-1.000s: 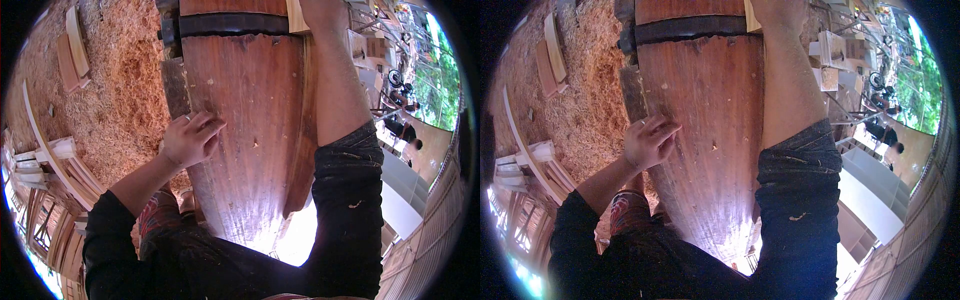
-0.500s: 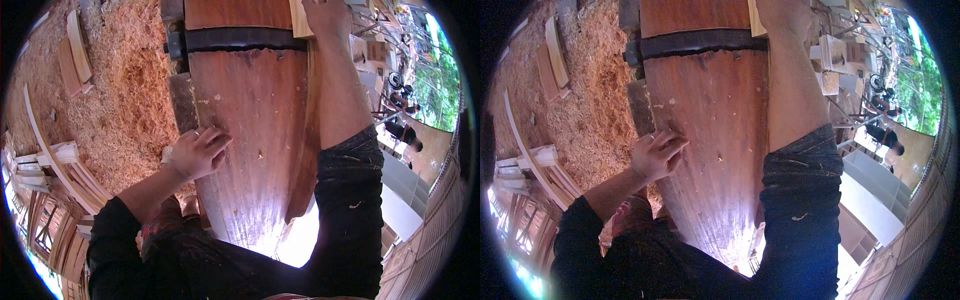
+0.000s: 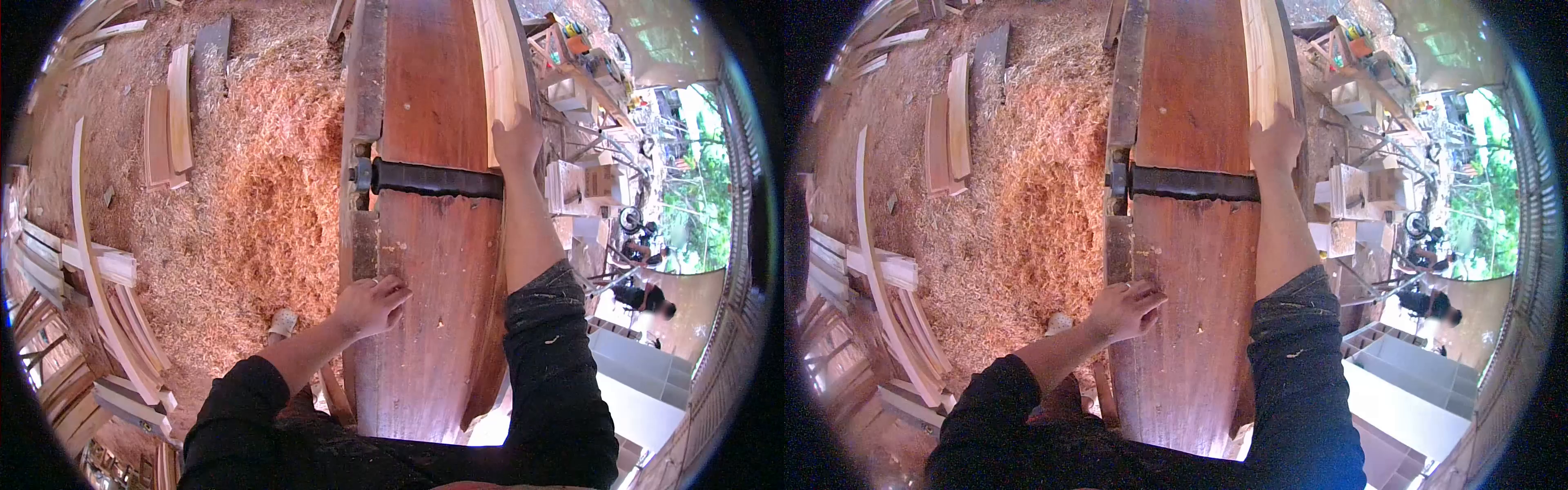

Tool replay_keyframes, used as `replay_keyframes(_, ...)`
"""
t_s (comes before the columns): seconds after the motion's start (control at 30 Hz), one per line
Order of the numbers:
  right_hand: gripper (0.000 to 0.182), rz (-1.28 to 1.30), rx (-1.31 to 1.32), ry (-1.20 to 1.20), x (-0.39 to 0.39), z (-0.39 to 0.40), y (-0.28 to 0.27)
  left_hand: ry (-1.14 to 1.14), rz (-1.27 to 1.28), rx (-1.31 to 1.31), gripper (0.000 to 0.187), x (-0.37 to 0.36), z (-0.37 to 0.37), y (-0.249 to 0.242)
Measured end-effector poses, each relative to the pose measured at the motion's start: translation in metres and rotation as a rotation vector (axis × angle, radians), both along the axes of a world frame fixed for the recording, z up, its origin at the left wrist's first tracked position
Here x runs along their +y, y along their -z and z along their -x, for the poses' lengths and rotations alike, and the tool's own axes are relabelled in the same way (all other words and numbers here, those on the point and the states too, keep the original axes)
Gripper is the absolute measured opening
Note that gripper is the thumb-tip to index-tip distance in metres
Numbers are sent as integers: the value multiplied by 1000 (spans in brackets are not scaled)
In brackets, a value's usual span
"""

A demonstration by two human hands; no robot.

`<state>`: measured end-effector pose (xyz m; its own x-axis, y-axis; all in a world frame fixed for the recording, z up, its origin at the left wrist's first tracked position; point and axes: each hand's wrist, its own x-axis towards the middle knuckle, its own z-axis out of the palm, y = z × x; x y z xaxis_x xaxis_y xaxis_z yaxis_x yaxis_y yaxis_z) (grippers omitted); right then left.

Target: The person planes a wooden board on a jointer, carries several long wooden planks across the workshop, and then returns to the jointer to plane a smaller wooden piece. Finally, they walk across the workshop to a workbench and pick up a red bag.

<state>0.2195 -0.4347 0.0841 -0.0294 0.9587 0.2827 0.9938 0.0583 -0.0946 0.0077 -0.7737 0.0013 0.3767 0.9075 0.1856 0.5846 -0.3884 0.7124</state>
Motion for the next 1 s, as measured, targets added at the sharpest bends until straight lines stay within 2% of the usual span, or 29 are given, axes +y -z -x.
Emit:
replay_keyframes(0.1, 50, 146, 33, 131, 8, -2, -12, -7, -4, -12, 29, -1, 3, -4)
replay_keyframes(0.2, 45, -282, -310, -75, 16, -49, 42, -10, 4, -16, 28, 1, 4, -7)
replay_keyframes(0.3, 37, 125, -124, 55, 6, -19, -3, -24, 26, -26, 27, 1, 3, -3)
replay_keyframes(0.4, 35, 166, -285, 82, 12, -14, -2, 1, 47, -10, 26, 2, 2, -6)
replay_keyframes(0.5, 30, 98, -173, -172, 15, -37, -2, -6, 3, -25, 26, 2, 1, -2)
replay_keyframes(0.6, 28, 229, -8, -101, 7, -39, -27, 1, 0, -27, 27, 1, 1, 0)
replay_keyframes(0.7, 27, 211, -83, 91, 7, -42, -21, 13, 26, 14, 28, 3, 2, -4)
replay_keyframes(0.8, 39, 116, -180, 39, 0, -31, -18, -3, 32, 27, 28, 1, 1, -4)
replay_keyframes(0.9, 52, 91, -147, 104, -1, -21, -19, -8, 27, 12, 27, 2, 1, -7)
replay_keyframes(1.0, 63, 316, -145, 39, 8, 8, -23, -4, 23, -5, 26, 2, 1, -3)
